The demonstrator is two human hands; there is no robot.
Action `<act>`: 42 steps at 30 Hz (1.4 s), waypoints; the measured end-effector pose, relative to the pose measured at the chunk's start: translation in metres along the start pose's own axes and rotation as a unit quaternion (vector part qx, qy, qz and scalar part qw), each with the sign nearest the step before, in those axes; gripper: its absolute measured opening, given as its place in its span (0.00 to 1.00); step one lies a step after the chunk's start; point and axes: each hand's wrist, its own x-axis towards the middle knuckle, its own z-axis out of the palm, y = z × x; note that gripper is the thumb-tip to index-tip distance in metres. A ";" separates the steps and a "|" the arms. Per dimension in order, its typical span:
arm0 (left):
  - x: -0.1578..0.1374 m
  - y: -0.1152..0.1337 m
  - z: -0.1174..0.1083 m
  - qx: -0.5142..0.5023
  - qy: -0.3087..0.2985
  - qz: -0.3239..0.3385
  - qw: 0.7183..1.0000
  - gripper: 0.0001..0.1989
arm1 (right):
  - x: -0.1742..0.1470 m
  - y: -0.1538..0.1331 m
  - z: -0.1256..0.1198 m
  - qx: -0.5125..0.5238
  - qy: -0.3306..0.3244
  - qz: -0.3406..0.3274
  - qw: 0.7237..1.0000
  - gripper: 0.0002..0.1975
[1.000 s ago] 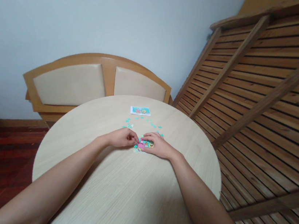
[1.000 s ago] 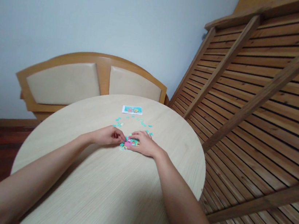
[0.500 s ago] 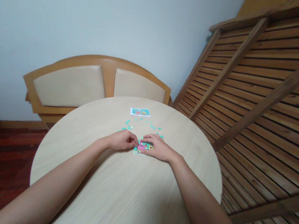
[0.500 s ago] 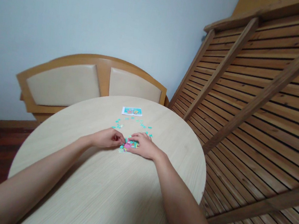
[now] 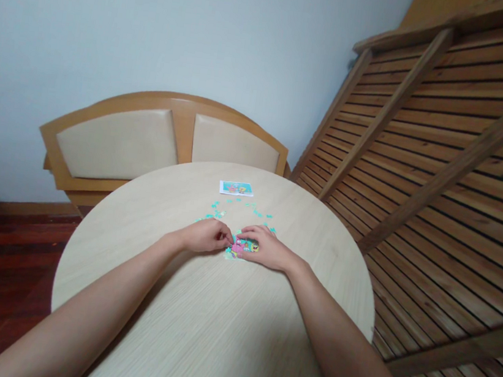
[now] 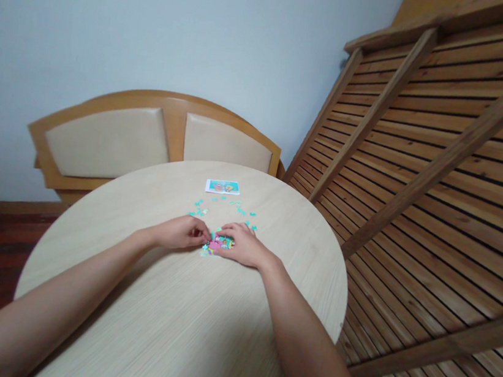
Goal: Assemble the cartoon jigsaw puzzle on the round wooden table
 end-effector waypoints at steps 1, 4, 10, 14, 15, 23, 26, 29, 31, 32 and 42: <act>0.000 0.000 0.000 0.003 0.000 0.002 1.000 0.12 | 0.000 0.001 0.000 0.000 0.000 -0.001 1.000 0.26; 0.001 -0.001 0.001 0.005 0.000 0.006 1.000 0.12 | 0.000 0.003 0.001 -0.002 0.000 -0.005 1.000 0.26; 0.000 0.001 0.001 0.009 0.002 -0.001 1.000 0.12 | 0.000 0.006 0.004 -0.002 0.005 -0.010 1.000 0.26; 0.001 -0.001 0.002 0.013 0.002 0.007 1.000 0.11 | -0.001 0.007 0.004 0.000 0.005 -0.010 1.000 0.26; 0.001 -0.001 0.002 0.013 0.001 0.009 1.000 0.11 | -0.001 0.007 0.004 0.001 0.005 -0.011 1.000 0.26; 0.002 -0.006 0.004 0.025 0.000 0.015 1.000 0.11 | -0.001 0.007 0.004 0.000 0.005 -0.011 1.000 0.27; 0.002 -0.006 0.004 0.029 -0.003 0.015 0.999 0.11 | -0.001 0.007 0.004 -0.002 0.005 -0.013 1.000 0.28; 0.002 -0.005 0.004 0.035 -0.001 0.010 0.999 0.11 | -0.001 0.007 0.004 -0.003 0.006 -0.014 1.000 0.27; 0.002 -0.004 0.004 0.040 0.001 0.004 0.999 0.11 | -0.001 0.007 0.004 -0.006 0.005 -0.014 1.000 0.27; 0.002 -0.004 0.004 0.042 0.000 0.000 0.999 0.11 | -0.001 0.007 0.004 -0.008 0.004 -0.013 1.000 0.27; 0.001 -0.006 -0.001 0.063 0.017 -0.020 0.998 0.10 | 0.000 0.004 0.003 -0.011 -0.001 -0.009 1.000 0.27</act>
